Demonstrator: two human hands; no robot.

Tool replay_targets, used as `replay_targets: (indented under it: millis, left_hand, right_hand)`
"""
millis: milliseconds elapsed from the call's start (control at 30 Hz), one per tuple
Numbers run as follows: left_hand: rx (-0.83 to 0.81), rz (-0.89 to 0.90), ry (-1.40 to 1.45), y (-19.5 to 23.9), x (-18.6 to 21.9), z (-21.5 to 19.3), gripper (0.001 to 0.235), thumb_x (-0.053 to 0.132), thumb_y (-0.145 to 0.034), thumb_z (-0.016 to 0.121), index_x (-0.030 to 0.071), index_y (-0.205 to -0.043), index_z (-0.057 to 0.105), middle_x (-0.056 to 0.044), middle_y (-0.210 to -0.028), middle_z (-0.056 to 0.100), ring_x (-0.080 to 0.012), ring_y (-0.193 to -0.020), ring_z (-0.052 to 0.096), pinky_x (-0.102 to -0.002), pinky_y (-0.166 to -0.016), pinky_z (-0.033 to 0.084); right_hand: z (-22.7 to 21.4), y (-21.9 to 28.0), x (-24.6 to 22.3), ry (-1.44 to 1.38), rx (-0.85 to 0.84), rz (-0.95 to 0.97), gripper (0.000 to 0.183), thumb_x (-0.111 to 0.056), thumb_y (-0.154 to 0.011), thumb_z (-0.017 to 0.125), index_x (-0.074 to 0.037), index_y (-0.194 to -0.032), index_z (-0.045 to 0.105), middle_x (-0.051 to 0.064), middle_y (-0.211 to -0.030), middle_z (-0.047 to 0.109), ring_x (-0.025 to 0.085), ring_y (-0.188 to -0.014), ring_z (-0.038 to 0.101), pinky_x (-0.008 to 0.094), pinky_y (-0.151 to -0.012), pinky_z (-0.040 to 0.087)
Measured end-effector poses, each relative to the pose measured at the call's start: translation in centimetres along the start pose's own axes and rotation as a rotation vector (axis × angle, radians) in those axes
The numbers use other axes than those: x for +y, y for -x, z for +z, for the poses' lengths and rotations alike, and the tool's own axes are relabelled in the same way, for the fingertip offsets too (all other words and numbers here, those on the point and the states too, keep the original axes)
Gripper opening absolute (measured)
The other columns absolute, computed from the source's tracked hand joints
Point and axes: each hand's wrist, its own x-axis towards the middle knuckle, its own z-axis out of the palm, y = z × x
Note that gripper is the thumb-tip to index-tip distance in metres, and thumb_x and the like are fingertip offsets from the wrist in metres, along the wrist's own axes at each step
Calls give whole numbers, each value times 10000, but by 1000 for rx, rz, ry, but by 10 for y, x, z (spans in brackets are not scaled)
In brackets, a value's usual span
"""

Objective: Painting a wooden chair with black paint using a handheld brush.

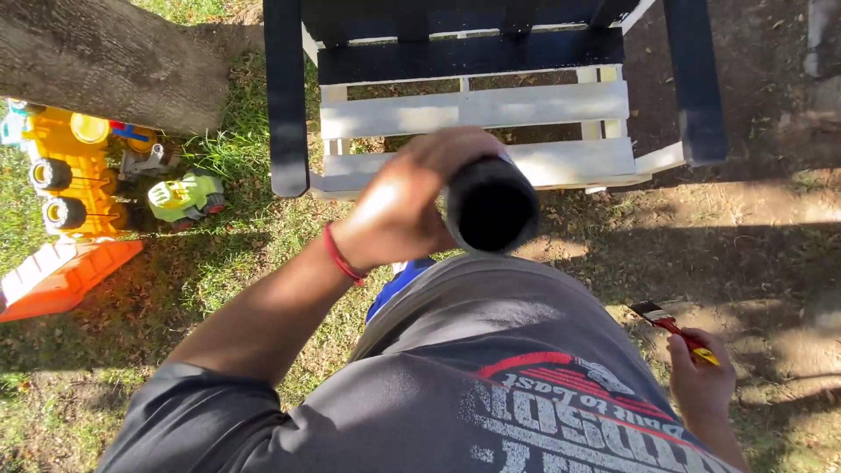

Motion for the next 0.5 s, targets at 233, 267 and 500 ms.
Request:
replay_targets:
  millis: [233,267,500]
  left_hand:
    - [-39,76,-2,-14,-2,9,668,241,-855,890,69,-1344,469,-181,-1337,579,-374,-1265,595,-482,-1114,484]
    - [-60,50,-15,-12,-2,10,684,292,-849,886,89,-1349,467,-173,-1349,571,-369,-1269,591,-478,-1103,485]
    - [64,74,-53,-25,-1,4,694,293,-873,895,101,-1360,439,-182,-1343,578,-387,-1262,619,-487,-1085,539]
  right_hand:
    - [-2,-9,11,63,30,-128,129,-48,-1050,664,14,-1163,661,163,-1048,676,255,-920,648,329,-775,560]
    - [-2,-9,7,58,24,-106,137,-57,-1049,665,10,-1168,661,157,-1049,677,253,-910,654,325,-761,559]
    - [-2,-10,12,67,51,-166,149,-77,-1065,665,11,-1184,660,154,-1035,686,251,-913,665,330,-770,562]
